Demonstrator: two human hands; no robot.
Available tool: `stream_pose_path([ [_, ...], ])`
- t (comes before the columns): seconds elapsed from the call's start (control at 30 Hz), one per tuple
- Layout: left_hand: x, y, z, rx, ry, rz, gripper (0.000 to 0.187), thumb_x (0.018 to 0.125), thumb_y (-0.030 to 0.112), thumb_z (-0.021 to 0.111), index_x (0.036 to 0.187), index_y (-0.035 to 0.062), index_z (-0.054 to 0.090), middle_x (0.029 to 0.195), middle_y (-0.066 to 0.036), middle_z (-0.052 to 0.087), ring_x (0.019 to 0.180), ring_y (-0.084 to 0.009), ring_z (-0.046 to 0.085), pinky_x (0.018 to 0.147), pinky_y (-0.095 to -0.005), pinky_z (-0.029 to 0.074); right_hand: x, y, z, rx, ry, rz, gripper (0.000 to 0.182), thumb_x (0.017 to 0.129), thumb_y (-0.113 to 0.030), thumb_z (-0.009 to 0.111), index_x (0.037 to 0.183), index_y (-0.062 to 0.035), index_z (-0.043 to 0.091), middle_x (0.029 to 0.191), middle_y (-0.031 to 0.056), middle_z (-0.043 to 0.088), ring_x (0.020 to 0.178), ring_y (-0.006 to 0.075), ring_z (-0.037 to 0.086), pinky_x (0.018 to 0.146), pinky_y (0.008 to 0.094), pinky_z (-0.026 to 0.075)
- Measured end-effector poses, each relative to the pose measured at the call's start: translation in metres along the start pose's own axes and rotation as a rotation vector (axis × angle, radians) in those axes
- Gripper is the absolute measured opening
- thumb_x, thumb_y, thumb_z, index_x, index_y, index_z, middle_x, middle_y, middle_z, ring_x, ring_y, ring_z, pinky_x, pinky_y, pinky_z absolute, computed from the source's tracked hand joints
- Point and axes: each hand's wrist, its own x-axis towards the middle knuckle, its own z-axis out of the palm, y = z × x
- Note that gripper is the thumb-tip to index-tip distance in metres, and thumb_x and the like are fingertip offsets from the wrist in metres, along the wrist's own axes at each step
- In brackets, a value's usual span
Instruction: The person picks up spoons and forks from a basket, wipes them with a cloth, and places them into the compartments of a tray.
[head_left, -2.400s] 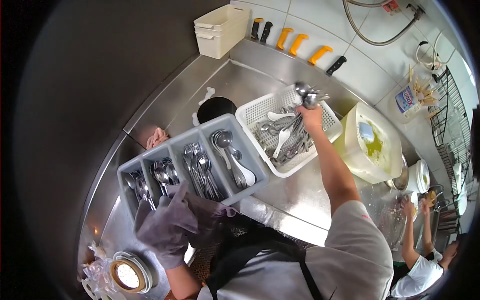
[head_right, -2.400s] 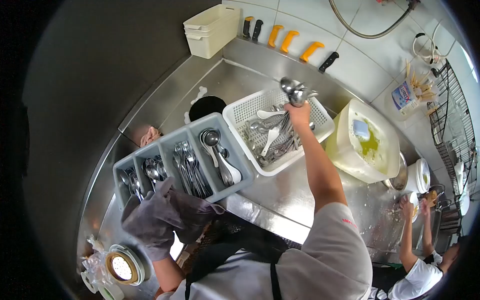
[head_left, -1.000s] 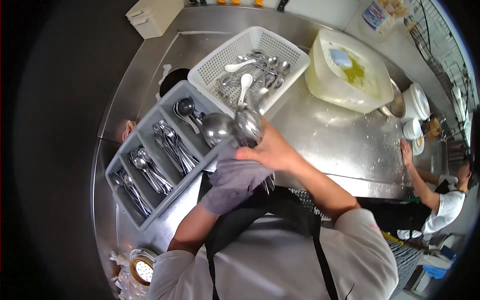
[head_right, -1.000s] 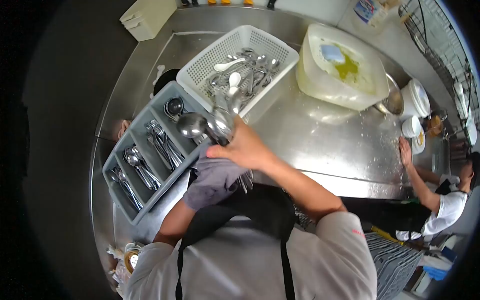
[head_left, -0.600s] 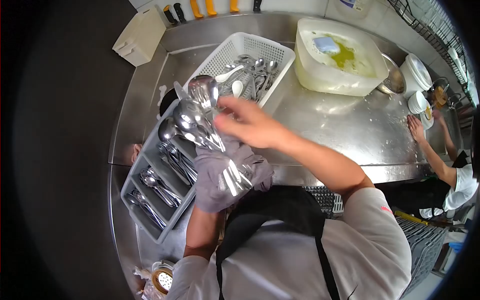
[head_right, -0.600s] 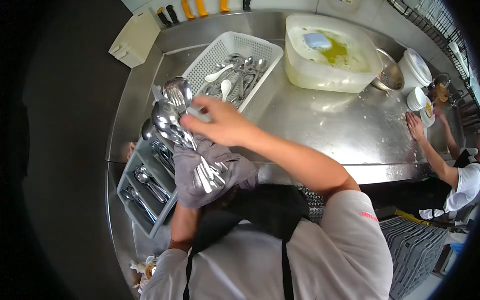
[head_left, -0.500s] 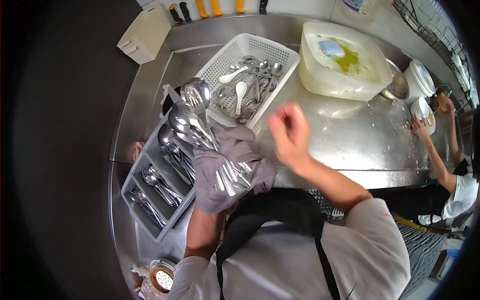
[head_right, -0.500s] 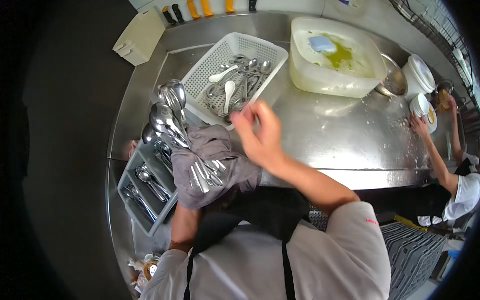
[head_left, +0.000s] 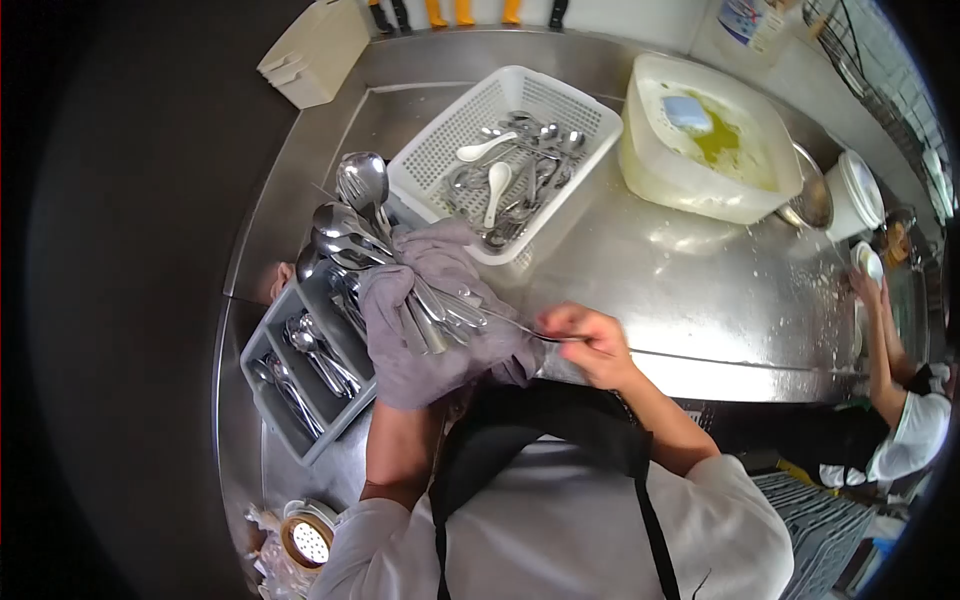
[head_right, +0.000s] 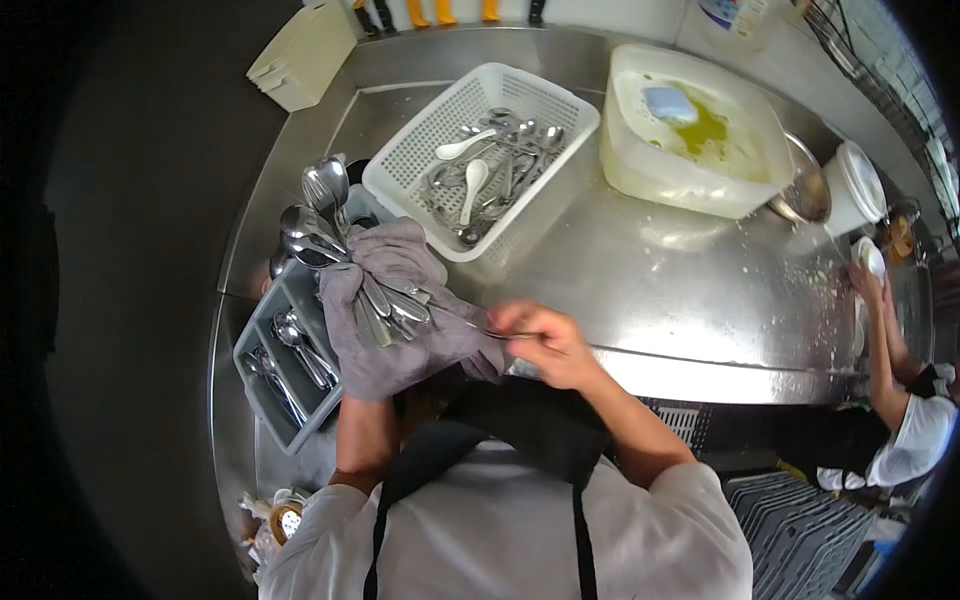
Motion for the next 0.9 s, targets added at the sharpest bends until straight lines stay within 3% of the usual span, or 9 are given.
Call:
stream_pose_path([
  [0.03, -0.004, -0.009, -0.007, 0.059, 0.036, 0.032, 0.061, 0.061, 0.028, 0.081, 0.109, 0.0082, 0.048, 0.105, -0.014, 0.057, 0.097, -0.0273, 0.059, 0.091, -0.041, 0.044, -0.013, -0.012, -0.018, -0.029, -0.029, 0.091, 0.015, 0.098, -0.012, 0.069, 0.093, -0.0065, 0.056, 0.115, 0.0161, 0.066, 0.104, 0.0253, 0.063, 0.09, 0.0406, 0.05],
  [0.07, -0.004, -0.015, -0.012, 0.108, 0.04, 0.048, 0.049, 0.072, 0.034, 0.073, 0.105, 0.0047, 0.052, 0.099, -0.018, 0.059, 0.09, -0.0298, 0.059, 0.088, -0.042, 0.045, -0.022, -0.025, -0.032, -0.025, 0.004, 0.141, 0.016, 0.099, -0.016, 0.068, 0.097, -0.007, 0.055, 0.111, 0.0168, 0.065, 0.098, 0.0255, 0.066, 0.086, 0.0398, 0.053],
  [0.17, 0.004, -0.003, -0.04, 0.245, -0.242, 0.166, 0.063, 0.061, 0.017, 0.082, 0.117, 0.0051, 0.057, 0.103, -0.013, 0.059, 0.099, -0.0316, 0.059, 0.091, -0.0419, 0.049, 0.002, -0.086, -0.043, 0.048, 0.051, 0.147, 0.022, 0.101, -0.021, 0.066, 0.099, -0.0067, 0.05, 0.096, 0.0177, 0.063, 0.074, 0.0202, 0.067, 0.067, 0.0342, 0.056],
  [0.27, -0.062, -0.036, -0.008, -0.352, -0.365, -0.406, 0.019, 0.087, 0.011, 0.064, 0.103, 0.001, 0.061, 0.08, -0.015, 0.062, 0.077, -0.024, 0.063, 0.078, -0.0349, 0.053, 0.045, -0.12, -0.033, 0.097, -0.116, 0.28, 0.019, 0.1, -0.016, 0.066, 0.108, -0.005, 0.052, 0.085, 0.0131, 0.06, 0.07, 0.0171, 0.064, 0.063, 0.0316, 0.053],
  [0.37, -0.039, -0.011, 0.003, -0.791, -0.54, -0.769, 0.011, 0.098, 0.009, 0.059, 0.1, -0.0001, 0.064, 0.071, -0.012, 0.065, 0.064, -0.0195, 0.065, 0.068, -0.0317, 0.055, 0.088, -0.112, -0.006, 0.012, -0.268, 0.387, 0.024, 0.1, -0.01, 0.063, 0.12, -0.0042, 0.052, 0.081, 0.008, 0.057, 0.068, 0.0135, 0.059, 0.062, 0.0285, 0.049],
  [0.53, -0.026, 0.024, 0.001, -0.656, -0.587, -0.86, 0.018, 0.095, 0.002, 0.064, 0.112, 0.0015, 0.062, 0.075, -0.007, 0.066, 0.06, -0.0168, 0.065, 0.054, -0.0311, 0.054, 0.107, -0.058, 0.022, 0.043, -0.267, 0.302, 0.04, 0.1, 0.0, 0.056, 0.138, -0.0051, 0.047, 0.092, 0.0027, 0.054, 0.078, 0.0086, 0.054, 0.069, 0.0237, 0.044],
  [0.67, -0.038, 0.02, 0.006, -0.839, -0.438, -1.042, 0.028, 0.089, -0.002, 0.069, 0.116, 0.0014, 0.06, 0.081, -0.008, 0.067, 0.064, -0.0169, 0.067, 0.052, -0.0318, 0.054, 0.097, -0.053, 0.048, -0.213, -0.194, 0.595, 0.053, 0.095, 0.007, 0.048, 0.146, -0.0066, 0.042, 0.116, 0.0057, 0.056, 0.093, 0.0112, 0.055, 0.081, 0.0254, 0.045],
  [0.8, -0.059, 0.009, 0.012, -0.871, -0.339, -1.053, 0.031, 0.087, -0.003, 0.071, 0.116, 0.0011, 0.061, 0.084, -0.008, 0.068, 0.067, -0.0168, 0.069, 0.055, -0.0311, 0.056, 0.084, -0.043, 0.06, -0.049, -0.222, 0.466, 0.043, 0.096, 0.007, 0.044, 0.138, -0.0016, 0.048, 0.12, 0.0054, 0.057, 0.099, 0.0119, 0.057, 0.086, 0.0264, 0.046],
  [0.9, -0.053, 0.014, 0.003, -0.899, -0.348, -1.084, 0.032, 0.086, -0.002, 0.072, 0.116, 0.0013, 0.061, 0.086, -0.008, 0.069, 0.07, -0.0162, 0.069, 0.058, -0.0301, 0.057, 0.066, -0.037, 0.076, -0.32, -0.202, 0.518, 0.04, 0.097, 0.007, 0.045, 0.136, -0.0022, 0.051, 0.123, 0.005, 0.057, 0.101, 0.0111, 0.057, 0.087, 0.027, 0.047],
])
